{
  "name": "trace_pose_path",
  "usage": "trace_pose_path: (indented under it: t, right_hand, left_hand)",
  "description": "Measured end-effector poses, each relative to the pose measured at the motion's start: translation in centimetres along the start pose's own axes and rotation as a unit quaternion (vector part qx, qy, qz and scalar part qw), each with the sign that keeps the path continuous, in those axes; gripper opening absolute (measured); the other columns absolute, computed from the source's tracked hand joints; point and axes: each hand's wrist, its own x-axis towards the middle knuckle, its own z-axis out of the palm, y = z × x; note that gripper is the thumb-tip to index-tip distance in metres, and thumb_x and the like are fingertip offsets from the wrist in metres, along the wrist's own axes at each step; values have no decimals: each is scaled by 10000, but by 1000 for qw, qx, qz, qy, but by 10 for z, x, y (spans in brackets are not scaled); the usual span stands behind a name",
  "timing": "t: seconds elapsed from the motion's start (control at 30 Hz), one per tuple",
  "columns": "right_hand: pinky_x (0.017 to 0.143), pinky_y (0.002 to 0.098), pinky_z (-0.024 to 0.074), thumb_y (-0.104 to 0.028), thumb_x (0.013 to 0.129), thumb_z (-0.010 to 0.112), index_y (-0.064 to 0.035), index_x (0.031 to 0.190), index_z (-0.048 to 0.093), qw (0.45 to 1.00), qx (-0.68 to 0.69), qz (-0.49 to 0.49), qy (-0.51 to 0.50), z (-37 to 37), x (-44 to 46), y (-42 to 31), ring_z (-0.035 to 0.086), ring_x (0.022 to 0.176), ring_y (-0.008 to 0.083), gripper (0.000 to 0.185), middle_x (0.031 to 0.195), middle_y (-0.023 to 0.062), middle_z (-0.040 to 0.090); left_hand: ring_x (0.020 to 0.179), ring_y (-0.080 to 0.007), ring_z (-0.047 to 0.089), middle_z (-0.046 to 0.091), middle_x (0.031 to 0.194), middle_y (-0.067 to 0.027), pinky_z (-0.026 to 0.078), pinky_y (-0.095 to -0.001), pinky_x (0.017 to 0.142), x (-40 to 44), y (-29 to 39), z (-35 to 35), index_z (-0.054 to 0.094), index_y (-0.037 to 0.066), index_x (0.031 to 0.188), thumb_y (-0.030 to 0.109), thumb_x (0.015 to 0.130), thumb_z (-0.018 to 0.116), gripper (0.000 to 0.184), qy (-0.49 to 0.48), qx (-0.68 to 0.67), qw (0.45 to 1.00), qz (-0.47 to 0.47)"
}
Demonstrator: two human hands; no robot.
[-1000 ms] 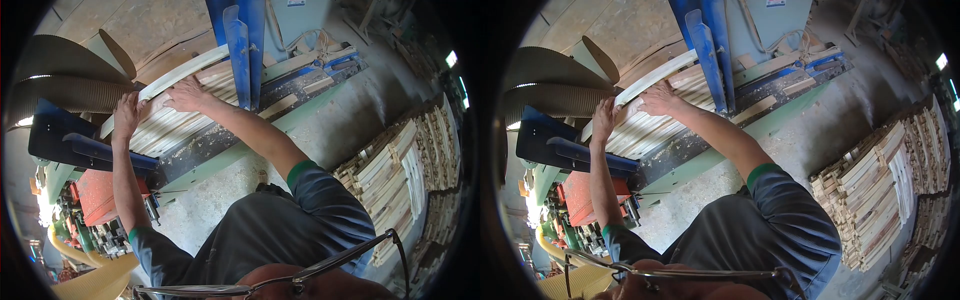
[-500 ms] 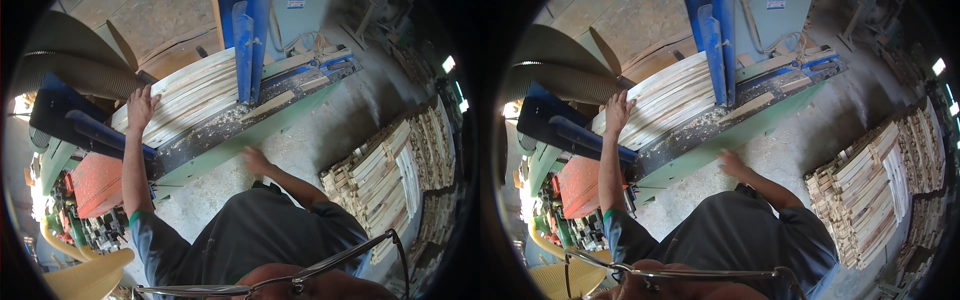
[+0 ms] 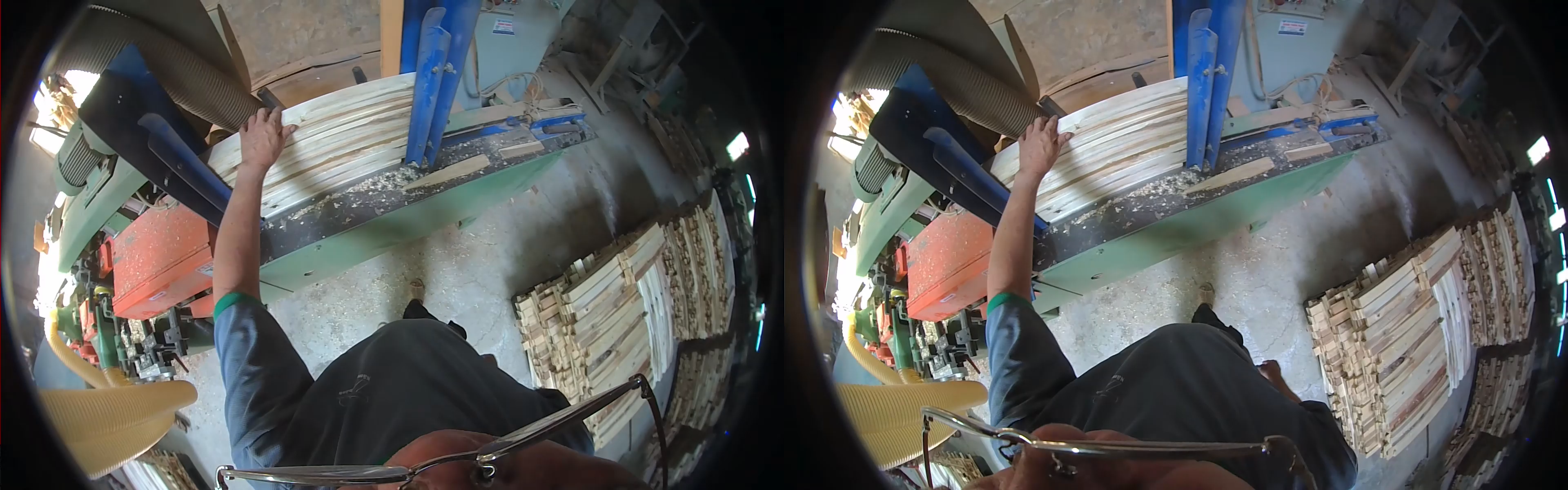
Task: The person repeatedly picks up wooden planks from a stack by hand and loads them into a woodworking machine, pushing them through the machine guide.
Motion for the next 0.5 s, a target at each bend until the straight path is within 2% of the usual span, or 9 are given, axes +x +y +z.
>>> trace_pose_path:
  t: [0.17,0.3,0.33,0.4,0.43,0.47,0.5]
  right_hand:
    - [909,398,529,-465,830,692,-68,1047,749,988,147,-24,46,62,-9,1,691,1020,315,456,1075,142,745]
    - [865,397,528,-454,854,659,-63,1057,747,961,223,-140,86,95,29,24,700,969,315,450,1040,151,747]
    - [830,404,528,-397,901,679,-46,1172,723,988,67,-99,96,88,33,17,700,959,289,445,1015,187,741]
    - [757,405,527,-331,928,685,-17,1240,672,969,225,-22,99,54,-10,-22,683,869,279,444,948,179,728]
    - [720,406,526,-299,941,688,-2,1274,646,920,377,17,103,35,-30,-42,674,823,274,448,914,175,721]
    - [684,406,526,-266,955,690,13,1309,620,844,521,38,120,25,-44,-55,665,778,268,456,880,171,714]
    - [647,407,526,-233,968,693,28,1343,594,808,572,52,129,16,-57,-66,657,733,263,467,846,168,708]
  left_hand:
    - [1101,-261,622,623,1125,-69,501,-523,903,4,-4,-9,592,138,1291,569,940,591,555,-43,-8,999,19]
    - [1148,-290,600,624,1121,-94,496,-541,932,12,-14,-11,650,113,1205,574,983,523,527,-48,-30,998,23]
    - [1165,-301,592,625,1112,-105,489,-559,947,16,-14,-14,672,105,1172,578,994,500,533,-38,-26,999,22]
    - [1181,-311,583,620,1148,-105,479,-579,958,27,-25,-12,685,99,1148,572,1000,492,533,-38,-29,999,20]
    - [1196,-321,574,614,1185,-104,470,-599,969,32,-27,-12,699,93,1125,567,1006,485,534,-40,-30,999,16]
    - [1205,-328,571,608,1246,-94,457,-626,974,32,-20,-24,681,99,1172,563,998,506,525,-70,-13,997,-27]
    - [1205,-328,571,608,1246,-94,457,-626,974,29,-17,-24,681,99,1172,563,998,506,525,-69,-16,997,-23]
